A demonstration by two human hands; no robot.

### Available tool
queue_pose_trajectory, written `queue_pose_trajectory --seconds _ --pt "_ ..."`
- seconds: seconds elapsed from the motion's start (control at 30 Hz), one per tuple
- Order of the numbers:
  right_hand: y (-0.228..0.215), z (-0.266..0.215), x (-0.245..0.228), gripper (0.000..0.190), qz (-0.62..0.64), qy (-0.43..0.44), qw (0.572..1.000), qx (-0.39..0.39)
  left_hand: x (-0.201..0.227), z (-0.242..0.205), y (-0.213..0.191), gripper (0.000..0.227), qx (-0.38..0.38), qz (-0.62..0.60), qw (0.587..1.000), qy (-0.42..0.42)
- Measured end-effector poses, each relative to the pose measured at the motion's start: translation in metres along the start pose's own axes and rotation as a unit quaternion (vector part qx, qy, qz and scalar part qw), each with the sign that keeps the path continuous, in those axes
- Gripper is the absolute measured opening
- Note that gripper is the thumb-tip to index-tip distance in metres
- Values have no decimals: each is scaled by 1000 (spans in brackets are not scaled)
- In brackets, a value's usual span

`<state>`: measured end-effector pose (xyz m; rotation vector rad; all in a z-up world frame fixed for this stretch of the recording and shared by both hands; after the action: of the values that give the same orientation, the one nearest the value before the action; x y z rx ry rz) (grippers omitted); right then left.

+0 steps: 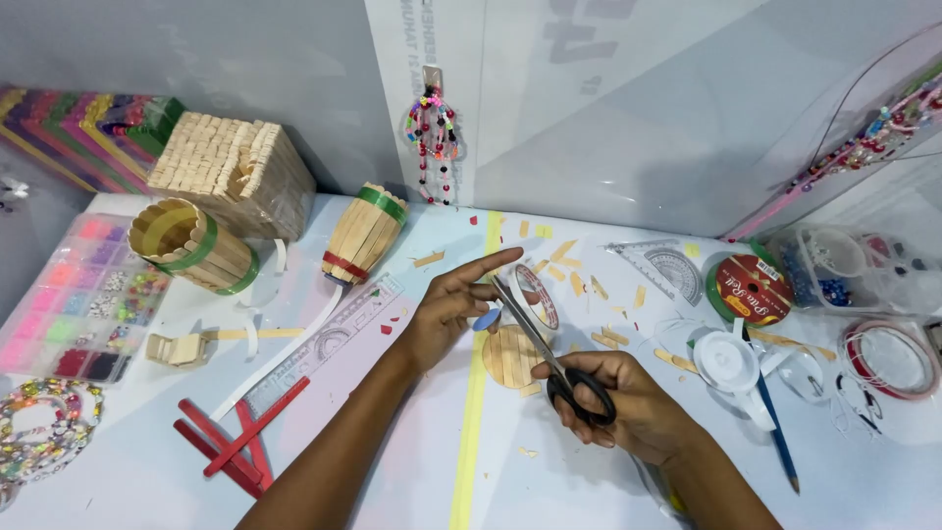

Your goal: The person is decorating a small wooden disc by wrapping it with a green ribbon and securing it with tape cut using scissors.

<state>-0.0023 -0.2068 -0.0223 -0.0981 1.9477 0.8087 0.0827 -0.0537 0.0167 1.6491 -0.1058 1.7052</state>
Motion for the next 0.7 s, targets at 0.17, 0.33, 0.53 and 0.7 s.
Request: queue_pose_trajectory --seconds 0.17,0.33,0.53,0.7 --pt "1 3 5 61 5 2 1000 -3 -4 -1 2 62 -2 8 1000 -16" --pt "5 3 1 62 11 -4 1000 -16 -4 -2 3 48 -19 1 1000 15" --pt "6 7 3 65 26 -2 999 -20 -3 -1 4 53 -30 14 999 29" --pt "6 7 -13 67 97 -67 992 -51 -15 -2 -10 56 23 53 998 1"
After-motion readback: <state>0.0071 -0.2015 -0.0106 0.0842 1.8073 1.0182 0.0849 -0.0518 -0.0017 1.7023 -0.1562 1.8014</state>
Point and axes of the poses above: each hand's wrist, its own z-axis towards the middle knuckle, its own y-axis out of the palm, x = y × z, the point moved 10 cm from there along z, towards the middle knuckle, and after that the axes turned 2 degrees about z, right-handed, at the moved point
